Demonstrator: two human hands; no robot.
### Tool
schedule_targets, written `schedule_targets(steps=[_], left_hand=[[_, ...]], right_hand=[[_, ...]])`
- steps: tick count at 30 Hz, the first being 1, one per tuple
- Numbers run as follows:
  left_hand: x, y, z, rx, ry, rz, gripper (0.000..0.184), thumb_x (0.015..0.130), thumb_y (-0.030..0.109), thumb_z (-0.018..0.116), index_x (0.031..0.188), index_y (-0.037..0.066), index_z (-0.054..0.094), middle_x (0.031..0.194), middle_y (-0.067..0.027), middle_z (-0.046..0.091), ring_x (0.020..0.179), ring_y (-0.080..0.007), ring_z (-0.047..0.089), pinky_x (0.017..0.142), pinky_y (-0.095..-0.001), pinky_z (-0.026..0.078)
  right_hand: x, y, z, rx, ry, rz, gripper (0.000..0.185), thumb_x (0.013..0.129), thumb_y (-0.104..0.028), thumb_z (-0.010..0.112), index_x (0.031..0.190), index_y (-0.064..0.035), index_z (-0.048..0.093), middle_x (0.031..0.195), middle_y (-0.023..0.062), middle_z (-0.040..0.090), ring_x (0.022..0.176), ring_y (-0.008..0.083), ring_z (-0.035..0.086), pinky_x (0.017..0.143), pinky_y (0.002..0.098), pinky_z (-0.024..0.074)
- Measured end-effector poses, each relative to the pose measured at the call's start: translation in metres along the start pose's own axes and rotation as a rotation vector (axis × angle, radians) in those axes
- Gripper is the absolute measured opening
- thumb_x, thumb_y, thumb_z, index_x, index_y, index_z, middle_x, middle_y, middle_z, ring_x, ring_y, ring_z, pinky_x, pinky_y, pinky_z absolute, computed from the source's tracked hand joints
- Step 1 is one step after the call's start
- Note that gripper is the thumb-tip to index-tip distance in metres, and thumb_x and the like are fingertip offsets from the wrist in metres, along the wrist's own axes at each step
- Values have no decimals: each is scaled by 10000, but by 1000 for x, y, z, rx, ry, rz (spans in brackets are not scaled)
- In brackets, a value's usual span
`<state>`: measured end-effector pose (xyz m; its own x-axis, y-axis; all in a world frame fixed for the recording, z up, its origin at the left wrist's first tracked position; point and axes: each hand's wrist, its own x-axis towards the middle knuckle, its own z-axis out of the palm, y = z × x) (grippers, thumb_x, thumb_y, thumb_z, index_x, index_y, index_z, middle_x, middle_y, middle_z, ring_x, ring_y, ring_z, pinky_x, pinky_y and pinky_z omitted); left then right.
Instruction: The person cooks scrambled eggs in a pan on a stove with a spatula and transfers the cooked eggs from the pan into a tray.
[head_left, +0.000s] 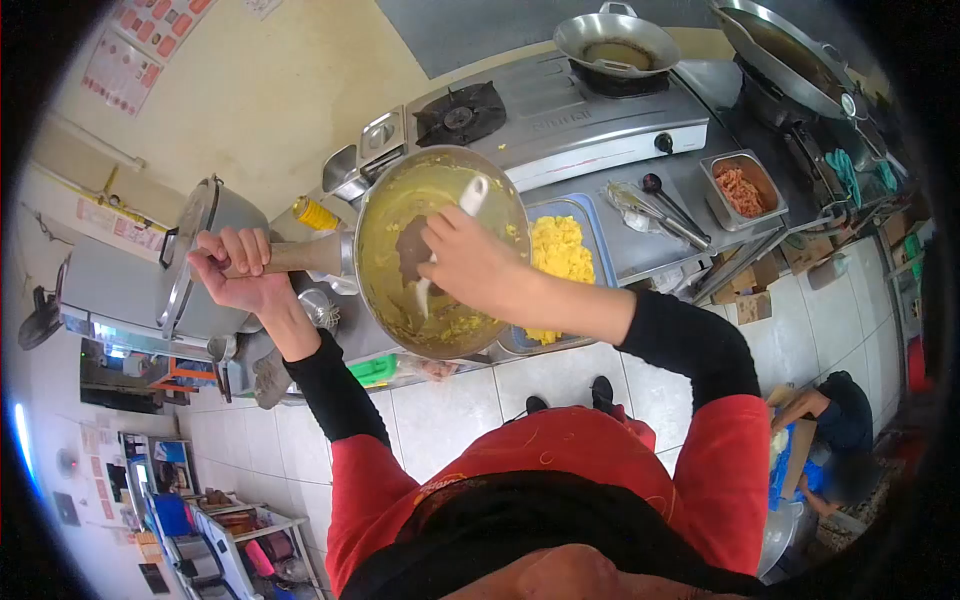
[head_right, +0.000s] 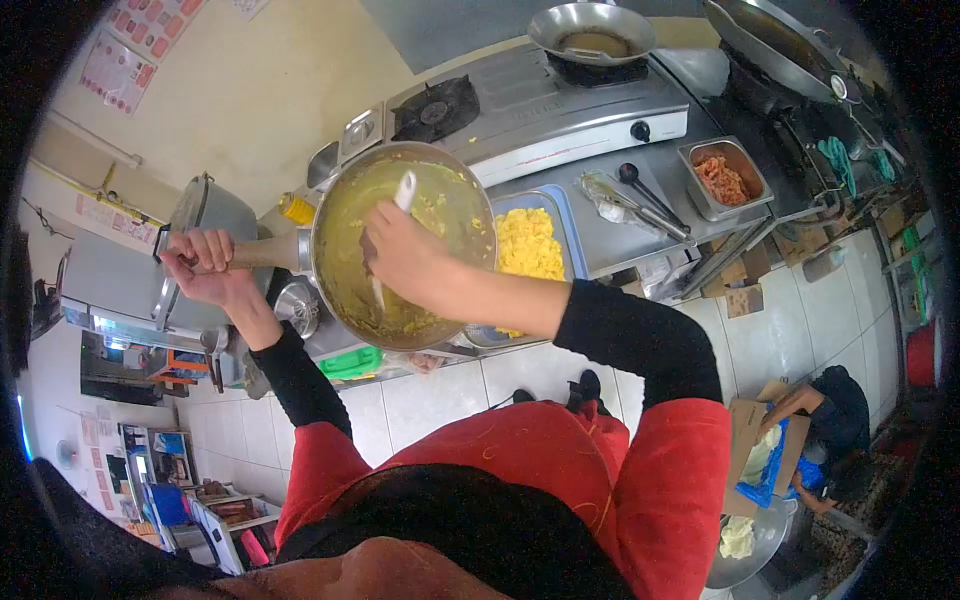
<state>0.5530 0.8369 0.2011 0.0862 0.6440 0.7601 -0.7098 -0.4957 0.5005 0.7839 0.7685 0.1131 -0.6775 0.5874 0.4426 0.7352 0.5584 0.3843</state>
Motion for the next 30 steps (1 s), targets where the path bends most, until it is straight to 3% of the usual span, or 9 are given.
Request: schedule_targets(steps=[4, 6, 10, 13, 16, 19, 26, 28, 30], left_hand=[[0, 1, 6, 6, -12, -13, 357, 904, 368, 349, 671, 98, 349, 461, -17, 313, 352, -105, 296, 363, -229, 270], [-2, 2, 10, 1, -8, -17, 356, 905, 366, 347, 670, 99, 346, 461, -16, 312, 353, -105, 295, 362, -228, 271], [-1, 1, 11, 25, 21, 17, 351, 907, 357, 346, 666, 102, 344, 456, -14, 307, 350, -101, 292, 354, -224, 266], [0, 3, 11, 73, 28, 41, 352, 907, 358, 348, 664, 104, 346, 451, -13, 303, 345, -99, 286, 349, -221, 261], [-3, 5, 14, 91, 50, 59, 354, 907, 360, 347, 663, 104, 349, 449, -13, 305, 338, -97, 281, 344, -218, 255], [-4, 1, 24, 79, 47, 70, 349, 906, 353, 350, 665, 102, 368, 446, -14, 310, 336, -97, 281, 342, -214, 247], [-3, 1, 22, 114, 101, 72, 341, 911, 326, 342, 663, 97, 388, 446, -19, 316, 339, -100, 284, 344, -221, 247], [-2, 0, 29, 118, 116, 56, 342, 911, 326, 344, 661, 97, 390, 446, -19, 317, 340, -100, 286, 343, -220, 247], [1, 0, 33, 116, 124, 32, 344, 910, 327, 346, 659, 96, 393, 446, -19, 318, 340, -101, 288, 341, -218, 246]], right_hand=[[-6, 23, -8, 153, -181, 108, 154, 714, -170, 528, 807, -211, 643, 767, 22, 532, 850, 190, 469, 766, 298, 303], [2, 33, -20, 101, 79, 401, 166, 698, -175, 549, 823, -227, 645, 784, 23, 545, 885, 183, 476, 764, 306, 300], [-7, 5, -7, 36, -111, 132, 233, 686, -175, 559, 895, -241, 635, 798, 24, 553, 890, 181, 495, 759, 312, 299], [-26, 26, 6, 178, -318, 93, 313, 695, -147, 550, 990, -238, 599, 774, 24, 553, 835, 198, 539, 713, 340, 363], [-30, 43, 20, 329, -112, 559, 381, 726, -105, 506, 1098, -187, 533, 724, 103, 570, 600, 245, 592, 472, 358, 461], [-22, 30, 24, 341, -222, 500, 371, 734, -98, 493, 1097, -164, 534, 711, 121, 574, 581, 252, 592, 463, 354, 461], [-54, 24, 12, 469, -273, 249, 356, 745, -134, 490, 1091, -203, 545, 716, 83, 581, 662, 224, 598, 536, 333, 447], [-42, 36, 16, 141, 199, 350, 363, 740, -148, 502, 1094, -215, 546, 816, 88, 571, 784, 224, 568, 645, 336, 418], [-31, 40, 21, 111, 107, 439, 366, 743, -144, 499, 1100, -213, 542, 858, 90, 553, 822, 225, 548, 679, 340, 399]])
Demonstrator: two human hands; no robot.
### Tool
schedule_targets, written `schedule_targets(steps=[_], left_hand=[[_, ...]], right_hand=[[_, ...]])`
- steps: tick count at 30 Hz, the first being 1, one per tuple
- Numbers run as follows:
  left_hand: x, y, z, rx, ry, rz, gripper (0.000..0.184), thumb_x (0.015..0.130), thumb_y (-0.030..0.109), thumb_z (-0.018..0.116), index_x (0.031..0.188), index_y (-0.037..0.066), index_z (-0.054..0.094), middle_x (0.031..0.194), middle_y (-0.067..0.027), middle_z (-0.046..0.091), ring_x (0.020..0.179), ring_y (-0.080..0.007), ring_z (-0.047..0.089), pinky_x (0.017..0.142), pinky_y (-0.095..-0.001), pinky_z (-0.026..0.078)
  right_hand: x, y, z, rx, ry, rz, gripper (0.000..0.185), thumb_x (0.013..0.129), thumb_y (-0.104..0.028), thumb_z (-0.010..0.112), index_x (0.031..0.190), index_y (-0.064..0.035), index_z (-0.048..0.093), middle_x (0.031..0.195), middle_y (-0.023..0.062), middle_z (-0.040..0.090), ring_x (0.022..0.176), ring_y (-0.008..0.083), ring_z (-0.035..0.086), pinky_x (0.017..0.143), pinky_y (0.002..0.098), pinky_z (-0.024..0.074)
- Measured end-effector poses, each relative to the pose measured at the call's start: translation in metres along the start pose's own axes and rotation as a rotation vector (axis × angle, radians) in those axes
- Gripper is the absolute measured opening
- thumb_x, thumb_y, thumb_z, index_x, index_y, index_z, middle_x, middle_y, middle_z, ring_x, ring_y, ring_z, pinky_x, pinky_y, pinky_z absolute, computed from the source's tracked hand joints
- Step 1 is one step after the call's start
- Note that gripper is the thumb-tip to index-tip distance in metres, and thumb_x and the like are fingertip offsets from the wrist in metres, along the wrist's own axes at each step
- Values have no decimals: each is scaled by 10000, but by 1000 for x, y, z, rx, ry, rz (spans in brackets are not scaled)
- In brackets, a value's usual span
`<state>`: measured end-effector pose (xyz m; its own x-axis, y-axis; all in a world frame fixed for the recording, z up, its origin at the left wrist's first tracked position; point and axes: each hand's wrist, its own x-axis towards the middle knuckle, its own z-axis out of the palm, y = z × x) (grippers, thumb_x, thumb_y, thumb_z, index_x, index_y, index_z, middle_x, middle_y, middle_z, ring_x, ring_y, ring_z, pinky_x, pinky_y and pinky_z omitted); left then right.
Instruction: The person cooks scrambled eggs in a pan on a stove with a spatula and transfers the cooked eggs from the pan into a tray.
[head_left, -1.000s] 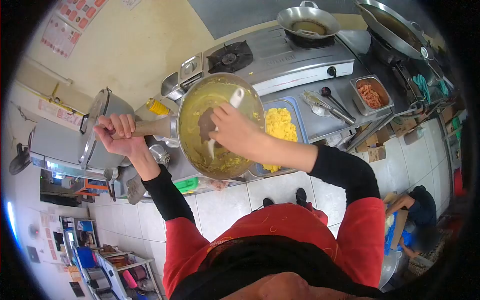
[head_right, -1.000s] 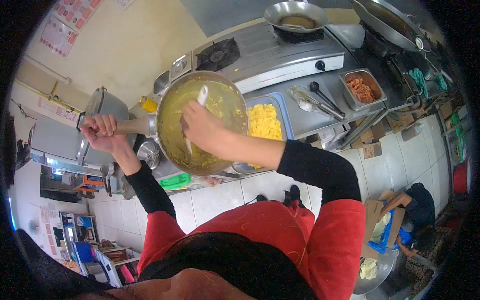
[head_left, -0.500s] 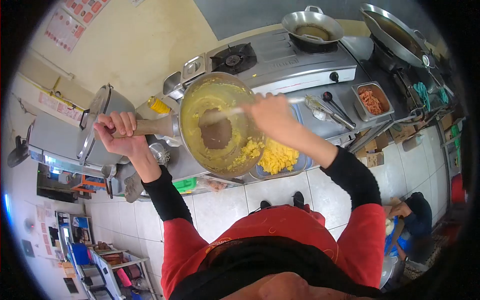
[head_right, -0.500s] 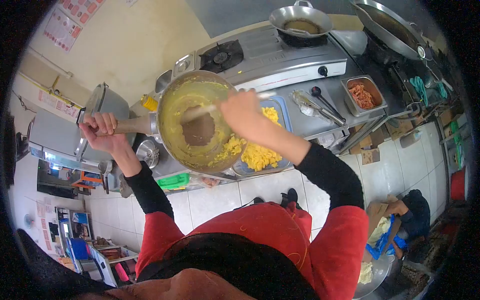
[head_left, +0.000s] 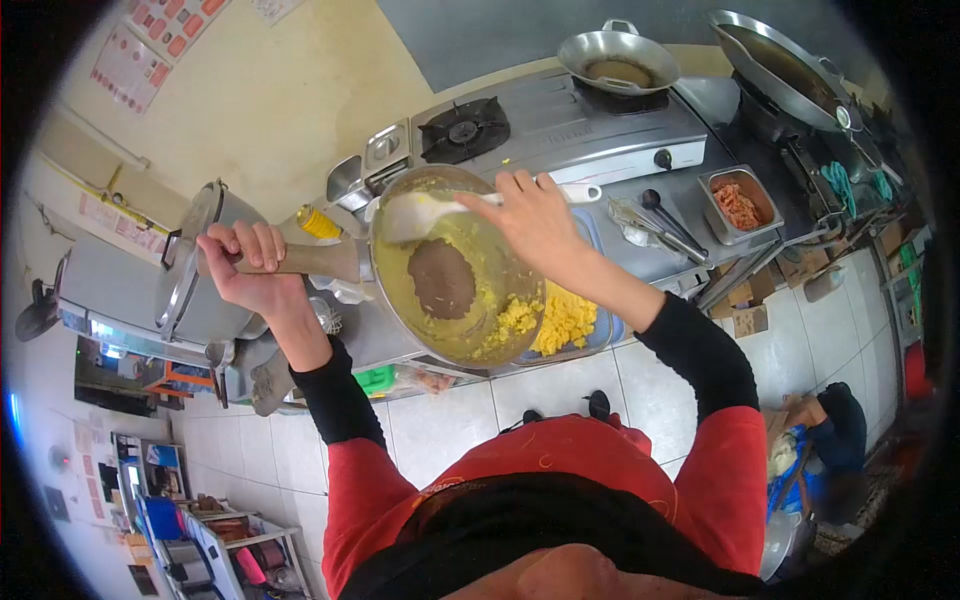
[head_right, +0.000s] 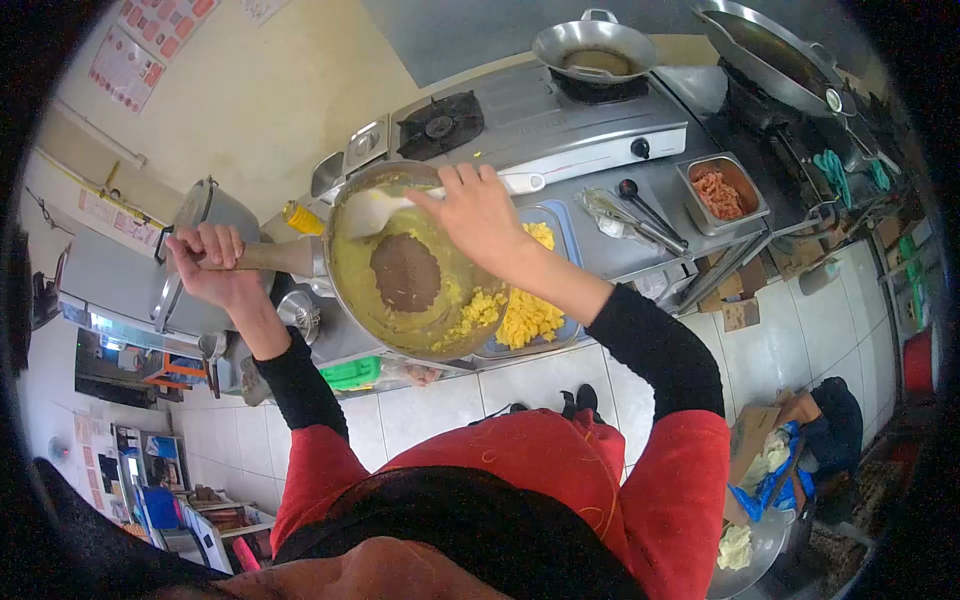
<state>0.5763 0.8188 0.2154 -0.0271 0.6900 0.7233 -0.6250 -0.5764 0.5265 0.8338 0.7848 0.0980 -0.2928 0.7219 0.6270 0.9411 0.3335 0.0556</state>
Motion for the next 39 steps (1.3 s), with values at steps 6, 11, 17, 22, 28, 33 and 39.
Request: schedule_targets(steps=[6, 11, 17, 22, 28, 33, 39], left_hand=[[-1, 4, 6, -19, -13, -12, 350, 914, 329, 335, 647, 107, 379, 444, -13, 314, 333, -101, 304, 327, -222, 262], [-7, 1, 21, 49, 12, -34, 336, 921, 319, 321, 664, 106, 356, 457, -12, 314, 348, -100, 289, 329, -223, 251], [-15, 0, 22, 97, -38, 62, 328, 923, 311, 309, 668, 106, 328, 458, -17, 308, 351, -98, 285, 343, -219, 251], [-16, 9, 19, 66, -80, 85, 333, 918, 330, 314, 672, 107, 331, 455, -19, 315, 340, -97, 285, 343, -215, 248], [-11, 27, -3, 7, -117, 116, 336, 913, 335, 324, 677, 97, 340, 456, -21, 320, 341, -99, 293, 349, -223, 259], [-15, 28, 7, -34, -164, 120, 340, 913, 336, 324, 677, 92, 338, 463, -25, 328, 349, -99, 297, 356, -224, 267], [-18, 24, 2, -13, -219, 165, 344, 913, 346, 323, 681, 92, 334, 474, -28, 334, 354, -105, 295, 365, -224, 263]], right_hand=[[0, 16, 16, -160, -384, 117, 409, 734, -136, 510, 1135, -215, 517, 877, 95, 532, 838, 212, 542, 645, 324, 422], [-3, -3, 10, -50, -101, 65, 322, 755, -182, 517, 1072, -154, 566, 864, 86, 566, 823, 228, 568, 640, 339, 441], [-16, 27, 39, -146, -874, 80, 380, 738, -99, 492, 1094, -216, 553, 782, 94, 574, 683, 243, 601, 572, 360, 466], [-12, 13, 38, 258, -221, 300, 384, 749, -98, 461, 1103, -220, 546, 738, 151, 572, 646, 291, 595, 540, 403, 462], [-52, 28, 30, 213, -598, 62, 388, 748, -97, 452, 1103, -224, 546, 731, 155, 572, 648, 275, 599, 520, 380, 464], [-35, 9, 27, 222, -454, 287, 321, 753, -96, 443, 1034, -178, 576, 743, 156, 599, 666, 278, 607, 565, 401, 472], [-61, 20, 35, 322, -664, 169, 276, 743, -73, 432, 963, -96, 597, 752, 158, 610, 677, 287, 611, 588, 397, 479]])
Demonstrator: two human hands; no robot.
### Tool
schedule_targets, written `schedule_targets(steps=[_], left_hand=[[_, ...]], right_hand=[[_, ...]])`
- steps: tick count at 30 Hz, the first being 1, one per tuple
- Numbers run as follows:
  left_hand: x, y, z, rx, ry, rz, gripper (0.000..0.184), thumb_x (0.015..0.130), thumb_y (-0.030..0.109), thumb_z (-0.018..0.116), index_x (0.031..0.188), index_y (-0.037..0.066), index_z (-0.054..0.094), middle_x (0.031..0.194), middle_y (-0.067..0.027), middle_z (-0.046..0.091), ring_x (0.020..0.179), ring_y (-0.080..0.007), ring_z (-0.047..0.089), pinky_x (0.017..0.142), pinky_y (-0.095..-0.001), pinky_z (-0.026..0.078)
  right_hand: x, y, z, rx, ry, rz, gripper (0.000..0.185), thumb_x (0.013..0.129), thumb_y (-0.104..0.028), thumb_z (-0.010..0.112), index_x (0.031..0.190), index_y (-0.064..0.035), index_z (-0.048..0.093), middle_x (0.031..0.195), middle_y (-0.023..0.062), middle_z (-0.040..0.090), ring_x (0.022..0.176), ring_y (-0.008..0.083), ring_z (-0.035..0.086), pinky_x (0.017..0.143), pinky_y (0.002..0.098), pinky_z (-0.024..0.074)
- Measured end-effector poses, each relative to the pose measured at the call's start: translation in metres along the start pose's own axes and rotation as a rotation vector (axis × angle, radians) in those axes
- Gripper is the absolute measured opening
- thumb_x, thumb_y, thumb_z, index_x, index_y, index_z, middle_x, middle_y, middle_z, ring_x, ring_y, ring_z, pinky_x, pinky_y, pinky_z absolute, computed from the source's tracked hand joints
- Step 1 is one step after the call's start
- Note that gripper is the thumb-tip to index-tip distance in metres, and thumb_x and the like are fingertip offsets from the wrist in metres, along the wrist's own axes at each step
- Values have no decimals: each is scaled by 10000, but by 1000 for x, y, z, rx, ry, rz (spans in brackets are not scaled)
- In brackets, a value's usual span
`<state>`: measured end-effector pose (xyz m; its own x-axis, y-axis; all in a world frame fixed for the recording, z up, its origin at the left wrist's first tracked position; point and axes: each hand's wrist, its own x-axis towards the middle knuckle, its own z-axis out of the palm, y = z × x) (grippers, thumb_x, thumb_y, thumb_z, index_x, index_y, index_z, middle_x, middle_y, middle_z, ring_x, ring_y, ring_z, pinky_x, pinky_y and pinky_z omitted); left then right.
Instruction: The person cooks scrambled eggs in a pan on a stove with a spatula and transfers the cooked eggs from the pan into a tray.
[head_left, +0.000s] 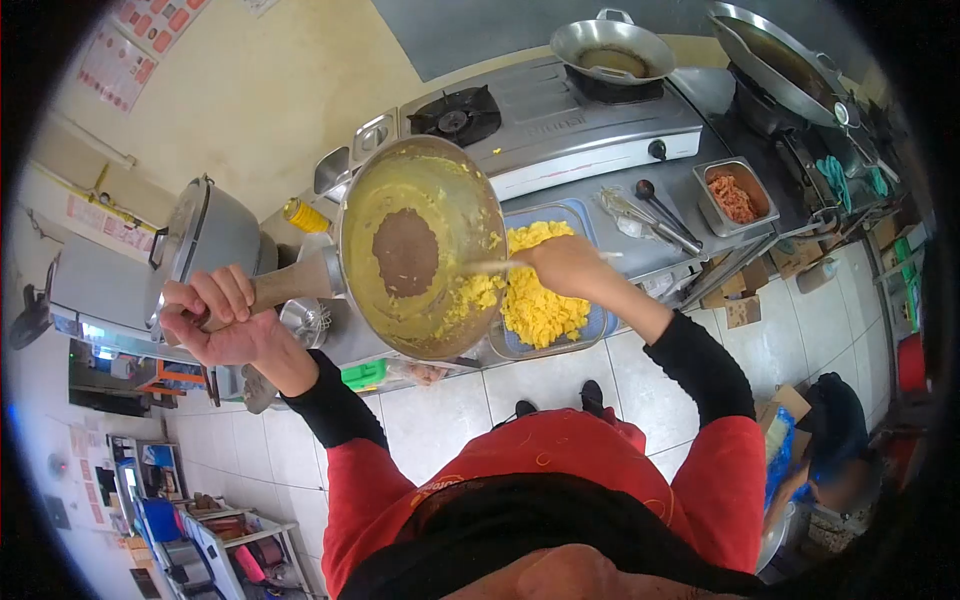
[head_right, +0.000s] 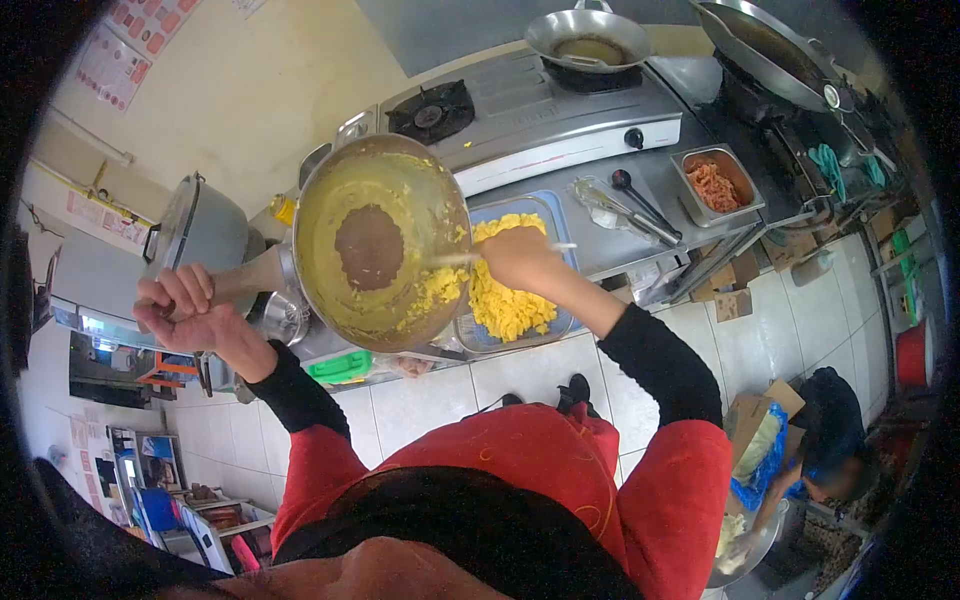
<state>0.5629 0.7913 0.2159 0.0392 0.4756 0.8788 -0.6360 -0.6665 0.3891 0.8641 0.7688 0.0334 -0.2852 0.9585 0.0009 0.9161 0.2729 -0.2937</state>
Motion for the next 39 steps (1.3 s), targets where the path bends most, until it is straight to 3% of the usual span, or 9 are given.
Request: schedule_targets(steps=[5, 11, 16, 19, 23, 26, 28, 34, 39], left_hand=[[0, 6, -5, -95, -21, 32, 353, 905, 369, 338, 682, 96, 331, 475, -30, 333, 357, -107, 300, 381, -238, 271], [1, -1, -17, -83, -34, -5, 366, 902, 389, 337, 679, 99, 333, 472, -26, 333, 356, -108, 309, 386, -238, 281], [0, -12, -10, -108, -15, -19, 372, 901, 397, 333, 675, 101, 334, 463, -19, 328, 351, -107, 306, 379, -236, 280], [-3, -14, -8, -90, -28, -20, 373, 901, 398, 330, 675, 101, 336, 462, -15, 328, 348, -106, 303, 376, -235, 278], [-4, -17, -3, -52, -20, -16, 368, 900, 396, 332, 683, 99, 337, 462, -13, 329, 350, -104, 306, 378, -232, 283], [-1, -23, 7, -80, -31, -33, 360, 901, 393, 331, 692, 100, 335, 460, -12, 325, 353, -101, 308, 379, -232, 286], [-3, -27, 14, -82, -60, -41, 357, 900, 391, 335, 693, 101, 332, 461, -13, 328, 354, -99, 308, 377, -229, 288], [-3, -31, 22, -84, -137, -42, 355, 894, 393, 361, 688, 107, 315, 464, -12, 343, 355, -92, 323, 370, -213, 294], [-10, -34, 29, -63, -130, -1, 367, 884, 412, 377, 688, 109, 311, 458, -2, 348, 348, -89, 337, 361, -209, 295]], right_hand=[[5, -9, 3, 90, 91, 124, 298, 740, -74, 435, 991, -109, 592, 756, 146, 613, 709, 297, 605, 623, 403, 476], [-10, -44, -31, 111, -99, -70, 313, 767, -111, 449, 1047, -165, 579, 750, 158, 610, 715, 303, 601, 634, 425, 461], [4, -39, -20, 8, 333, -339, 365, 741, -109, 492, 1067, -247, 578, 754, 93, 571, 708, 242, 574, 586, 349, 442], [-1, -22, -2, -419, 169, -229, 354, 728, -129, 502, 1036, -275, 596, 789, 58, 550, 763, 208, 566, 645, 336, 416], [-2, -4, -14, -357, 184, -123, 348, 729, -123, 485, 1006, -292, 611, 838, 72, 551, 791, 193, 560, 695, 340, 384], [14, -14, 5, -115, 427, -332, 345, 732, -126, 471, 981, -313, 619, 807, 59, 553, 788, 192, 556, 690, 353, 383], [25, -9, 15, -379, 321, -276, 181, 718, -171, 520, 843, -183, 651, 826, 63, 586, 817, 201, 550, 690, 346, 370], [20, 22, -25, -384, 166, 114, 161, 748, -159, 497, 787, -143, 653, 808, 68, 607, 794, 215, 595, 615, 338, 397], [6, 7, 3, -388, -59, 78, 181, 756, -146, 485, 821, -141, 654, 764, 82, 616, 687, 222, 616, 515, 354, 439]])
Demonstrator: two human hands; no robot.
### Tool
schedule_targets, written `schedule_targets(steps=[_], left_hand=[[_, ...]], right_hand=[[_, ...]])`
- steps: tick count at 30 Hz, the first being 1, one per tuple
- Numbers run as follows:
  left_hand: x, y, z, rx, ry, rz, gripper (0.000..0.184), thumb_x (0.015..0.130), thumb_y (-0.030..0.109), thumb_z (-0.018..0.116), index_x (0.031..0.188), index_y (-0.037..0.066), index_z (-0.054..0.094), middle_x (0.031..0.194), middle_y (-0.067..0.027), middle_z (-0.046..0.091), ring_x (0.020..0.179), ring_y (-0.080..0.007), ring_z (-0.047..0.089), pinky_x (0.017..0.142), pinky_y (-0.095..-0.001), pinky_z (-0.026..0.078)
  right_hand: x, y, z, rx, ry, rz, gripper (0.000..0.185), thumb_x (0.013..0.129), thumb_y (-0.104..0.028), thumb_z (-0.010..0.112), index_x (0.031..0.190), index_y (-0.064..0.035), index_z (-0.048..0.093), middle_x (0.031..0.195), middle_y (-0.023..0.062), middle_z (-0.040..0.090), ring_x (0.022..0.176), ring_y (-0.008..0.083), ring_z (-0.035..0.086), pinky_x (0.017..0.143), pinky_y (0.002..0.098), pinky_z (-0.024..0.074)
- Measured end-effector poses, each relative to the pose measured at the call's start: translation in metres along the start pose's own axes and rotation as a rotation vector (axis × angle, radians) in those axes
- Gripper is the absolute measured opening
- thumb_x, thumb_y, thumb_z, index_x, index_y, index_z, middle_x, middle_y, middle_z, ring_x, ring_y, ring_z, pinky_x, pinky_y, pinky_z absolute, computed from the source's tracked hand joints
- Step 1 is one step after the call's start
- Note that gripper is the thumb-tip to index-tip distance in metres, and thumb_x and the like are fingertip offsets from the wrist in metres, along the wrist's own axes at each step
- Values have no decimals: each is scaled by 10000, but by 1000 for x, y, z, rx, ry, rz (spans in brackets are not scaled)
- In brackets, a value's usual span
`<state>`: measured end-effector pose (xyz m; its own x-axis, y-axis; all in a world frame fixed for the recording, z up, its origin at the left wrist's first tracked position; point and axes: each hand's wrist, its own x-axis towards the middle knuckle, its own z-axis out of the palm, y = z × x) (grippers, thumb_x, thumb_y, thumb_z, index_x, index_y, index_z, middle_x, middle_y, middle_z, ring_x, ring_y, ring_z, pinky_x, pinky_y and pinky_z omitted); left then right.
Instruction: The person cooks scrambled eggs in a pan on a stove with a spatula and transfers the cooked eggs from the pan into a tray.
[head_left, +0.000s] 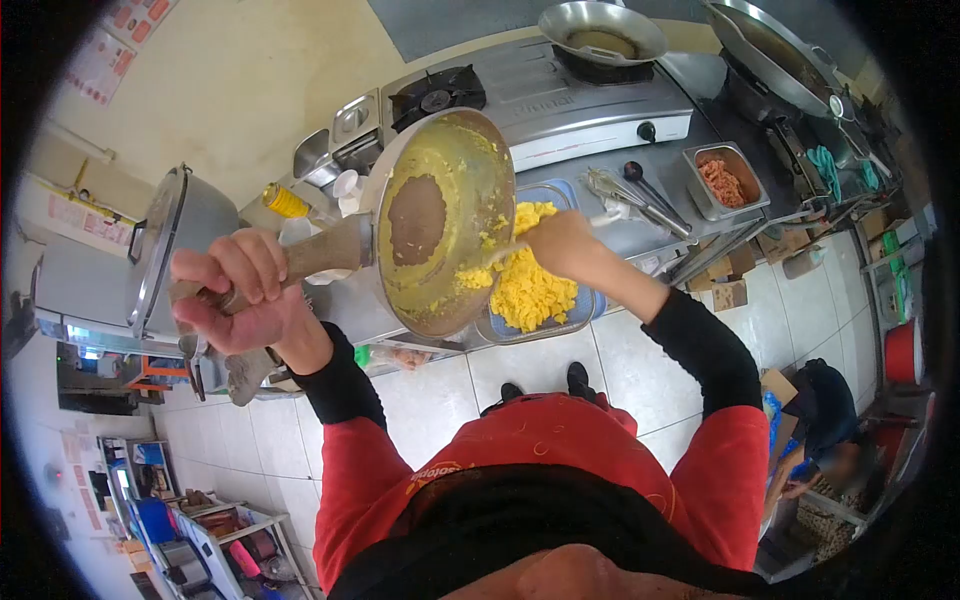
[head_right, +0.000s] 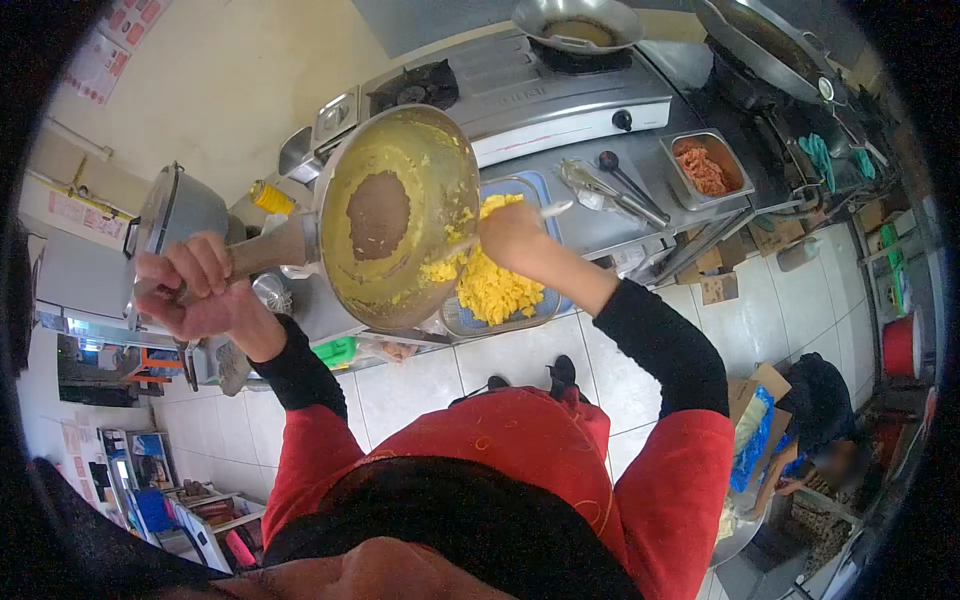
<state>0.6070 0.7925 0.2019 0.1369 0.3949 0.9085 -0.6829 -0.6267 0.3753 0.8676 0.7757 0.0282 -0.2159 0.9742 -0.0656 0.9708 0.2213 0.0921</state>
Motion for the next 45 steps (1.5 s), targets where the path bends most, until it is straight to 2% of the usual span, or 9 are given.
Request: schedule_targets(steps=[6, 11, 18, 23, 26, 33, 36, 42, 45], left_hand=[[0, -6, 3, -18, -53, 45, 391, 868, 438, 403, 689, 103, 309, 450, 1, 357, 328, -78, 342, 341, -200, 296], [1, -7, 17, -43, -188, 44, 394, 855, 436, 436, 692, 97, 320, 445, 6, 381, 316, -79, 363, 319, -196, 299], [1, -10, 27, -49, -147, 33, 393, 853, 427, 447, 691, 89, 330, 444, 7, 381, 321, -80, 367, 317, -202, 304], [0, -12, 33, 7, -178, -8, 389, 854, 423, 447, 701, 87, 325, 447, 3, 384, 328, -83, 374, 320, -206, 295], [1, -9, 44, 24, -122, 29, 385, 856, 418, 445, 702, 85, 325, 449, 3, 385, 328, -84, 376, 318, -207, 288], [0, -16, 70, 191, -142, 10, 391, 849, 423, 454, 696, 86, 327, 436, 11, 376, 322, -82, 369, 320, -204, 284], [-4, -13, 80, 201, -93, 30, 398, 844, 428, 460, 689, 86, 328, 428, 13, 370, 319, -81, 363, 320, -205, 289], [-8, -10, 94, 265, -88, 75, 392, 847, 424, 458, 691, 89, 328, 429, 13, 374, 312, -78, 358, 313, -202, 292], [-11, -5, 97, 256, -75, 100, 394, 849, 429, 451, 692, 90, 326, 430, 12, 377, 311, -78, 363, 308, -201, 291]], right_hand=[[-2, -6, -21, 455, 105, -218, 228, 756, -156, 491, 910, -125, 655, 801, 54, 627, 773, 218, 604, 654, 386, 447], [10, 8, -12, -273, 126, -217, 228, 761, -182, 486, 910, -158, 658, 782, 14, 622, 896, 171, 552, 828, 354, 316], [5, -6, -2, -69, 223, -172, 193, 746, -183, 510, 862, -160, 662, 881, 25, 621, 895, 176, 540, 785, 331, 314], [-10, 17, -40, -412, -102, -36, 263, 784, -155, 459, 979, -222, 622, 855, 30, 579, 903, 186, 538, 730, 343, 385], [-10, 22, -24, -145, 133, 93, 278, 781, -173, 469, 1032, -163, 587, 890, 52, 585, 840, 191, 571, 670, 338, 432], [-30, 26, -13, -30, -155, -133, 294, 791, -129, 438, 1058, -129, 563, 841, 89, 593, 748, 217, 601, 571, 335, 466], [-20, 39, -14, 28, 256, 97, 270, 784, -131, 445, 1015, -119, 585, 820, 93, 605, 734, 225, 606, 572, 353, 471], [-37, 39, -8, -13, -169, -291, 235, 785, -136, 473, 988, -112, 589, 773, 95, 605, 675, 215, 609, 527, 336, 467], [-20, 48, -16, 15, 3, -108, 227, 794, -148, 468, 983, -108, 588, 775, 98, 604, 674, 214, 608, 542, 335, 467]])
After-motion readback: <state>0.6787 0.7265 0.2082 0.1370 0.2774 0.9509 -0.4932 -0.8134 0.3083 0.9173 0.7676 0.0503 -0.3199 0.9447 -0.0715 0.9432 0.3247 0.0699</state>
